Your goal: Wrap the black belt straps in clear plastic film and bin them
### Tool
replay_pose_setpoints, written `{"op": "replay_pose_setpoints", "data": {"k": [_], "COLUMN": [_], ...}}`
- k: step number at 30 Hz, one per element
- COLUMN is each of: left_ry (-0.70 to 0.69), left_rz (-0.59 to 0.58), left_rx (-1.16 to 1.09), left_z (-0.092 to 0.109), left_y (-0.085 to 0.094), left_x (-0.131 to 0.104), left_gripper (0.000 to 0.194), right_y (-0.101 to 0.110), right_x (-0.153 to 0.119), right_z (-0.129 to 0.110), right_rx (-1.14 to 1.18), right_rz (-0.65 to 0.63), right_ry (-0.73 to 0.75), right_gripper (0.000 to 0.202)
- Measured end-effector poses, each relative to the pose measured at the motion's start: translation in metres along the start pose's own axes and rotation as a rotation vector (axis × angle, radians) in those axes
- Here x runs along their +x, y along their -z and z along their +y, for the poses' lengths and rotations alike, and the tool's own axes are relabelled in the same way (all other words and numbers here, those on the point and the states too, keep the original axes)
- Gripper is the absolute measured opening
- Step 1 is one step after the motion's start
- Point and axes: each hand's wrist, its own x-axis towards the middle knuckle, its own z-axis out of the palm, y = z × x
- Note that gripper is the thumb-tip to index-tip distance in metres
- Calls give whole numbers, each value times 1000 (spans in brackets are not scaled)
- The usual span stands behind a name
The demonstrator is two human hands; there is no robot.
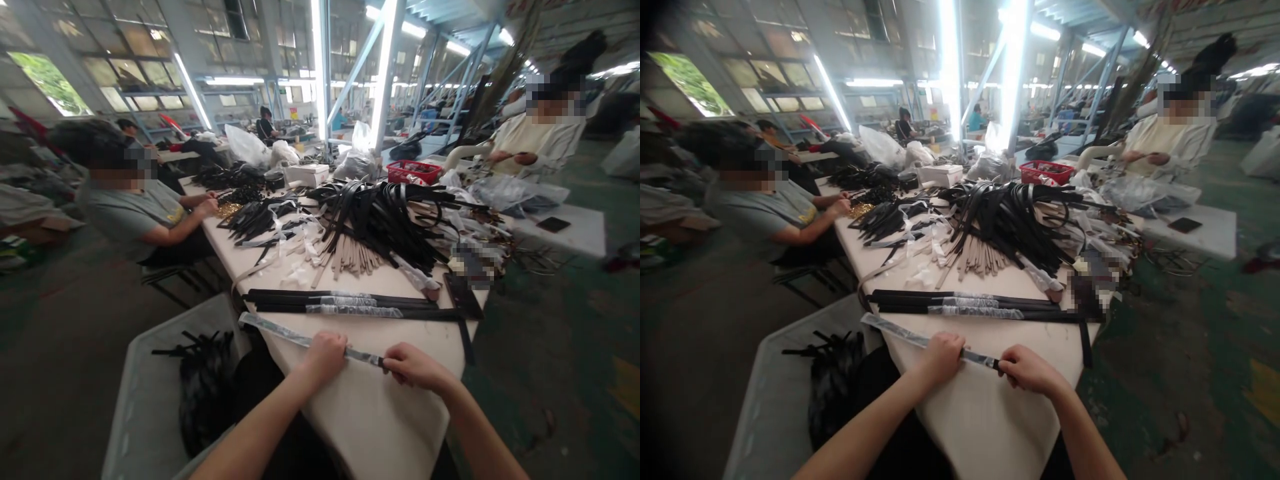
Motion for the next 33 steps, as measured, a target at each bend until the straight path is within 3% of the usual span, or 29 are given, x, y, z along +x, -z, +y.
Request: {"op": "replay_pose_setpoints", "data": {"k": [2,5,8,11,16,20,23,29,31,33], "left_ry": [-32,-88,-14,53,-51,2,49,-103,-84,-7], "left_rz": [-36,-2,61,7,-51,-9,-46,-59,-24,20], "left_rx": [-30,-42,-16,-19,-77,-23,5,-64,-59,-41], "left_z": [4,8,0,-2,17,-1,-9,30,21,-7], "left_y": [-7,-11,-6,-3,-7,0,-1,-8,-2,7], "left_x": [4,8,4,6,21,16,14,33,27,10], "left_gripper": [17,15,15,16,17,15,12,17,19,28], "right_y": [-3,-4,8,16,6,25,38,19,28,47], "right_x": [6,11,3,1,16,3,-4,14,10,-2], "right_z": [-4,-9,-4,0,-10,5,14,-6,-3,8], "right_rx": [-46,-61,-69,-126,-130,-76,-46,-114,-145,-202], "right_rz": [39,23,-34,7,40,29,23,44,54,82], "right_ry": [36,51,-26,-30,58,18,-23,23,-8,-60], "right_gripper": [25,25,24,22,22,24,25,20,20,22]}}
